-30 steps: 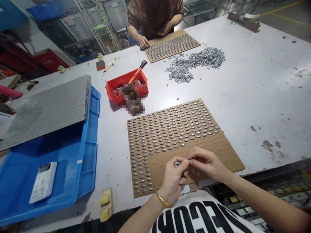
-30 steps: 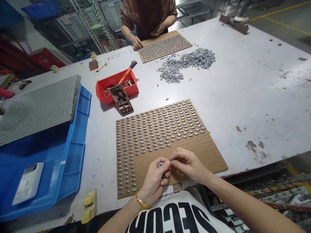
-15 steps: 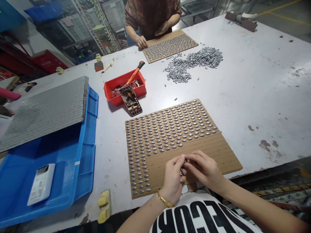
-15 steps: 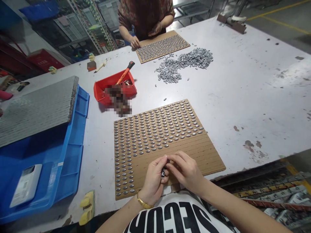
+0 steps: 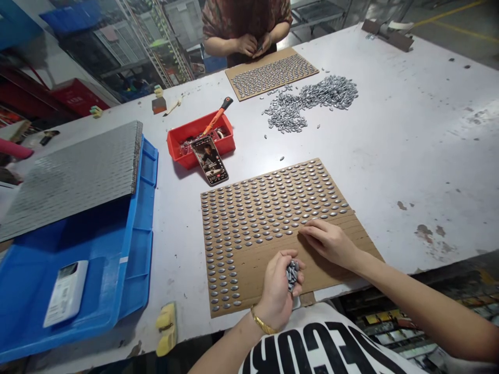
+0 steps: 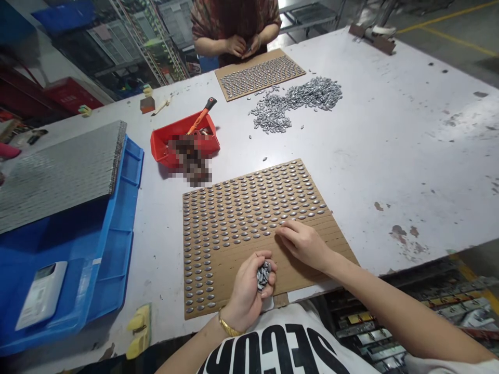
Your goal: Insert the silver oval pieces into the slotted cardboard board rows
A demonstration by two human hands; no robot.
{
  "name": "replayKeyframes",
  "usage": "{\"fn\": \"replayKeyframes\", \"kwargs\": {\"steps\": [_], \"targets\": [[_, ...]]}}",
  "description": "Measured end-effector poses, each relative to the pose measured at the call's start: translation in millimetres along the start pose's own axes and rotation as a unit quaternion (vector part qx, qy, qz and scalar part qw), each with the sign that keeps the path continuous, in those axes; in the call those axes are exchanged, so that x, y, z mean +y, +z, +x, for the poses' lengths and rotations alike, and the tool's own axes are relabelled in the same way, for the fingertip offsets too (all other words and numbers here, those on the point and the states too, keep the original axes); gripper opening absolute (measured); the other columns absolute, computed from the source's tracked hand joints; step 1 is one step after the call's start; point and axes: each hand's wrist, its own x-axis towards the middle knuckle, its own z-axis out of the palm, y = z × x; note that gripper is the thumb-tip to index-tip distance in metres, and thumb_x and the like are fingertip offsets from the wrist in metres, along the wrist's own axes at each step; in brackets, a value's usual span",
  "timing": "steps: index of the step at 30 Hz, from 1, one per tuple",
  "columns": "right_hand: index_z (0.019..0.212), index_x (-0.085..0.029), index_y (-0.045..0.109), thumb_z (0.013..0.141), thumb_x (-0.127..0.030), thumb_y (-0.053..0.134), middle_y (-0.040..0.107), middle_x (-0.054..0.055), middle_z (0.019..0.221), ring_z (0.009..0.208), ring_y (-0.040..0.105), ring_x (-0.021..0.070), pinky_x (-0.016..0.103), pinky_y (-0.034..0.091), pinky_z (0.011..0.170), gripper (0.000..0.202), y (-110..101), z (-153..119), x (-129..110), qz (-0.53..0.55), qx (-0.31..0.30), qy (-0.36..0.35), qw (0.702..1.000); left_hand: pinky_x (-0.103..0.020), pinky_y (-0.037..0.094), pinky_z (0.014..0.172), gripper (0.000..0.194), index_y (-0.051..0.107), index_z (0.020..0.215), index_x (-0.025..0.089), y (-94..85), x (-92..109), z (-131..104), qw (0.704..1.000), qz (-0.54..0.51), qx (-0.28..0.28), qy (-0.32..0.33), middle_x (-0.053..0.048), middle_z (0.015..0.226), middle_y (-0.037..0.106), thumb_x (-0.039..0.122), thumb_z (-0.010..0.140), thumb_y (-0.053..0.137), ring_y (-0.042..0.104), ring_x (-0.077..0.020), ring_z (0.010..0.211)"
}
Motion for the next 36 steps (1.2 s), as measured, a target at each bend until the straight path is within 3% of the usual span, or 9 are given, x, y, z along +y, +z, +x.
{"fn": "replayKeyframes", "kwargs": {"steps": [6, 15, 20, 30, 36], "targets": [[0.102, -0.021, 0.061, 0.096, -0.021, 0.044, 0.064, 0.007, 0.093, 0.083, 0.061, 0.0176, 0.030, 0.050, 0.073, 0.019, 4.6, 5.2, 0.2, 0.024, -0.021, 0.010, 0.999, -0.015, 0.020, 0.036, 0.026, 0.048, 0.091, 0.019, -1.6, -3.2, -0.1, 1.000, 0.009, -0.027, 0.000, -0.001, 0.075, 0.058, 0.039, 0.081, 0.061, 0.045, -0.0050, 0.048], [0.096, -0.017, 0.062, 0.095, -0.016, 0.041, 0.062, 0.008, 0.092, 0.080, 0.059, 0.0157, 0.024, 0.044, 0.069, 0.021, 7.8, 5.1, -5.2, -0.121, -0.039, -0.004, 0.992, -0.014, 0.017, 0.036, 0.030, 0.056, 0.091, 0.016, -2.3, -3.1, -1.5, 0.999, 0.019, -0.036, -0.005, 0.002, 0.073, 0.052, 0.038, 0.075, 0.069, 0.041, -0.0026, 0.050], [0.087, -0.017, 0.063, 0.093, -0.013, 0.042, 0.060, 0.007, 0.084, 0.073, 0.055, 0.0140, 0.022, 0.041, 0.065, 0.022, 7.4, 7.2, -6.0, -0.149, -0.036, -0.008, 0.988, -0.015, 0.020, 0.036, 0.028, 0.060, 0.097, 0.013, -2.2, -2.9, -0.7, 1.000, -0.006, -0.017, -0.014, -0.002, 0.074, 0.056, 0.035, 0.080, 0.059, 0.045, -0.0053, 0.050], [0.082, -0.018, 0.062, 0.093, -0.015, 0.042, 0.055, 0.005, 0.083, 0.070, 0.054, 0.0134, 0.023, 0.042, 0.063, 0.023, 10.3, 10.3, 1.2, -0.120, -0.039, 0.004, 0.992, -0.015, 0.021, 0.035, 0.028, 0.055, 0.097, 0.016, 0.0, -5.7, -0.3, 1.000, -0.001, -0.020, 0.008, -0.005, 0.078, 0.063, 0.029, 0.074, 0.066, 0.049, -0.0068, 0.050], [0.103, -0.020, 0.062, 0.094, -0.020, 0.044, 0.062, 0.007, 0.095, 0.083, 0.060, 0.0169, 0.027, 0.047, 0.074, 0.019, -2.5, 4.8, -5.2, 0.021, 0.004, 0.030, 0.999, -0.014, 0.023, 0.037, 0.034, 0.063, 0.103, 0.012, -0.4, -2.3, 0.8, 0.999, 0.006, -0.031, 0.026, -0.004, 0.079, 0.058, 0.028, 0.074, 0.069, 0.047, -0.0046, 0.055]]}}
